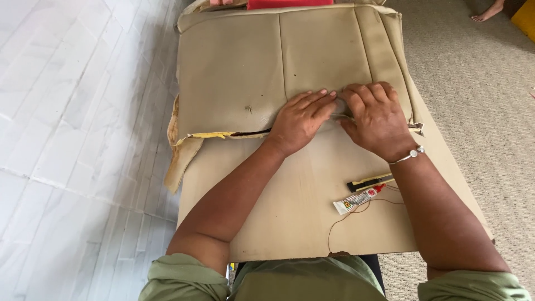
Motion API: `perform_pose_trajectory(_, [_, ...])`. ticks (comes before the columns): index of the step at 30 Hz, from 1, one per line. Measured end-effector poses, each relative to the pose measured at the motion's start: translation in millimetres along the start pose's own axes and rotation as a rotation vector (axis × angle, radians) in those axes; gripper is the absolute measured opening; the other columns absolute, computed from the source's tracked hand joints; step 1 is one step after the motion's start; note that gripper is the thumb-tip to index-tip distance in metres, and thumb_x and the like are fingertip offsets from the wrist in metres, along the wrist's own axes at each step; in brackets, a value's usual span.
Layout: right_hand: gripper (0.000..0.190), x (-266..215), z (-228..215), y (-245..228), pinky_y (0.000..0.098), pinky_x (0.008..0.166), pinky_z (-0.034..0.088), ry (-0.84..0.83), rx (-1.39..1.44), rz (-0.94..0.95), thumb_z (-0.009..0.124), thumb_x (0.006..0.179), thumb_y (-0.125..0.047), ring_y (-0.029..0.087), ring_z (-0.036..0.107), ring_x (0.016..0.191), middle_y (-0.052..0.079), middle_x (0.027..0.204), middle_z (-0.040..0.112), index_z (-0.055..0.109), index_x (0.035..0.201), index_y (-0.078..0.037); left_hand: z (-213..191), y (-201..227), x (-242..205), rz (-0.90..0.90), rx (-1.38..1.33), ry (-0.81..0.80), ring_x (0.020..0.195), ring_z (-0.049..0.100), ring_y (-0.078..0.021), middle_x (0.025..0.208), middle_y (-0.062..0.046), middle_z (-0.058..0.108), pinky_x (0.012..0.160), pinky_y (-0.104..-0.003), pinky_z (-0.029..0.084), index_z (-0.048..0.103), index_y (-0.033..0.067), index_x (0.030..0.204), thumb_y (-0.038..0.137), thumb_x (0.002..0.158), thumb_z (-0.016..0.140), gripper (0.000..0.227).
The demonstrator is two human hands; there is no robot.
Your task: Applying adhesive to the edges of a leather cover and bonding it to foam padding to assemble a cushion.
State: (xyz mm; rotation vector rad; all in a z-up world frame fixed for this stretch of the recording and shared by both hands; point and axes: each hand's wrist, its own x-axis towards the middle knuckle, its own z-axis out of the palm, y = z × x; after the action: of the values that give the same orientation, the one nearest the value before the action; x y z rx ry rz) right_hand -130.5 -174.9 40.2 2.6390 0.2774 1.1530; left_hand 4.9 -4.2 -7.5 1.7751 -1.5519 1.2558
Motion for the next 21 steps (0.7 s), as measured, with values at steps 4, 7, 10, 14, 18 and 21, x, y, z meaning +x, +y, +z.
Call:
perform_pose_trajectory(4, [0.033, -9.5, 27.7, 7.3, 0.0418, 0.109, 0.045, 0.082, 0.027, 0.034, 0.089, 0.077, -0.026, 0.020, 0.063, 0.110, -0.004, 0.115, 0.071, 0.074, 0.106, -0.021, 7.6, -3.1, -5.6, -0.042, -0.023, -0.013, 0.117, 0.069, -0.0160, 0.124, 0.000, 0.072, 0.107, -0.036, 0.053, 0.060, 0.0174, 0.134, 0.031, 0.104, 0.062, 0.033])
perform_pose_trajectory(7, [0.019, -10.9, 34.5, 3.7, 0.0393, 0.107, 0.046, 0.139, -0.012, 0.042, 0.086, 0.083, -0.032, 0.018, 0.063, 0.105, -0.008, 0.109, 0.074, 0.077, 0.099, -0.027, 5.8, -3.4, -5.6, -0.029, -0.004, -0.011, 0.115, 0.070, -0.0160, 0.122, 0.001, 0.073, 0.106, -0.036, 0.053, 0.061, 0.0156, 0.131, 0.031, 0.105, 0.060, 0.030])
perform_pose_trajectory(10, [0.011, -6.5, 35.7, 6.2, 0.0368, 0.106, 0.048, 0.231, -0.008, 0.033, 0.085, 0.085, -0.025, 0.017, 0.064, 0.100, -0.008, 0.104, 0.075, 0.078, 0.093, -0.025, -22.6, -5.8, 15.6, -0.022, -0.092, -0.079, 0.117, 0.069, -0.0235, 0.123, -0.006, 0.072, 0.108, -0.043, 0.053, 0.059, 0.0103, 0.133, 0.021, 0.099, 0.071, 0.037])
perform_pose_trajectory(14, [0.018, -8.9, 35.3, 7.0, 0.0381, 0.105, 0.049, 0.204, 0.036, 0.060, 0.087, 0.080, -0.025, 0.018, 0.065, 0.101, -0.007, 0.105, 0.075, 0.078, 0.096, -0.024, -106.5, -4.6, 55.9, -0.127, -0.089, -0.747, 0.147, 0.043, -0.0344, 0.158, -0.012, 0.047, 0.120, -0.070, 0.021, 0.048, 0.0161, 0.150, 0.040, 0.089, 0.083, 0.075])
perform_pose_trajectory(18, [0.021, -9.4, 35.0, 8.0, 0.0395, 0.104, 0.048, 0.169, 0.053, 0.077, 0.088, 0.080, -0.024, 0.019, 0.066, 0.103, -0.008, 0.107, 0.076, 0.078, 0.099, -0.026, -131.8, -32.0, 51.2, -0.207, -0.052, -0.888, 0.149, 0.036, -0.0434, 0.161, -0.016, 0.042, 0.114, -0.080, 0.016, 0.052, 0.0142, 0.148, 0.070, 0.085, 0.069, 0.086])
perform_pose_trajectory(21, [0.024, -9.9, 36.4, 8.2, 0.0384, 0.106, 0.049, 0.201, 0.045, 0.061, 0.088, 0.078, -0.023, 0.018, 0.065, 0.103, -0.006, 0.107, 0.076, 0.079, 0.100, -0.022, -125.1, -57.4, 35.0, -0.249, -0.174, -0.941, 0.152, 0.032, -0.0386, 0.165, -0.008, 0.037, 0.117, -0.076, 0.017, 0.050, 0.0211, 0.150, 0.057, 0.106, 0.045, 0.057])
